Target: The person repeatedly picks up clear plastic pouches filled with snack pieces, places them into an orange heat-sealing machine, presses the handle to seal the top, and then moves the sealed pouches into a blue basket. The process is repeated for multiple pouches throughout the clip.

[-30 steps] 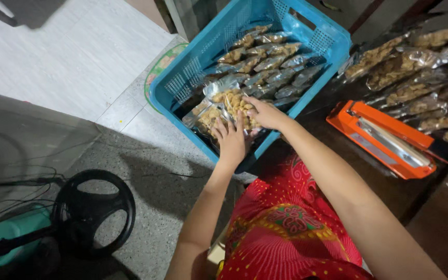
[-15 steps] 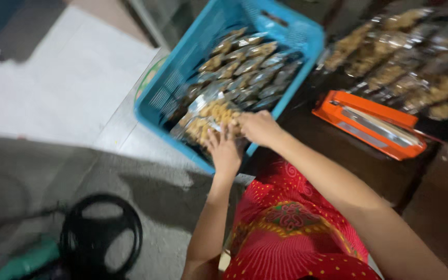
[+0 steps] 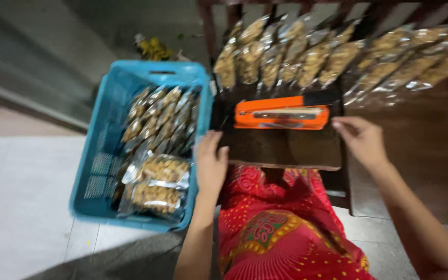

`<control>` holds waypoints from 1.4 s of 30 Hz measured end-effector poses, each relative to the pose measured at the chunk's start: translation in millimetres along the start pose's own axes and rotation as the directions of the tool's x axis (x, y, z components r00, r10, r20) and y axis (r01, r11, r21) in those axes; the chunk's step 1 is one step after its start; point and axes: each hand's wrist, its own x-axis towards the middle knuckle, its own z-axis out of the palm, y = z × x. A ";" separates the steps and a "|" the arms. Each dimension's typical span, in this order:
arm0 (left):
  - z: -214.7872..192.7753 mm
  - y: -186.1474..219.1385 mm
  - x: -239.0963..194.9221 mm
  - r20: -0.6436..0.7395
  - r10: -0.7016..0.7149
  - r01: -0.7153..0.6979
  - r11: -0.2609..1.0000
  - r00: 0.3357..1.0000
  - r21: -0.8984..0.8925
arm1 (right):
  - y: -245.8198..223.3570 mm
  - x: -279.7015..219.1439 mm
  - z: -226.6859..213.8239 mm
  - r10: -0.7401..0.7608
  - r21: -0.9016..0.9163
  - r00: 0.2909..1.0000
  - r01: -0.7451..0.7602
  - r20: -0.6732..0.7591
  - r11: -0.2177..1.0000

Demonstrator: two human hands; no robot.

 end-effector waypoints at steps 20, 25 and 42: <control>192.0 199.9 61.3 0.468 0.337 -0.056 0.854 0.817 -0.517 | 159.1 157.6 -83.0 -0.214 -0.616 0.966 0.083 -0.142 0.784; 203.9 195.1 61.0 0.454 0.308 -0.028 0.850 0.836 -0.525 | 164.8 136.0 -82.5 -0.488 -0.707 0.855 0.233 -0.178 0.667; 199.2 182.5 4.7 0.650 0.396 0.121 0.790 0.648 -0.601 | -23.4 -1.8 -104.9 -0.419 -0.382 0.892 0.334 -0.167 0.862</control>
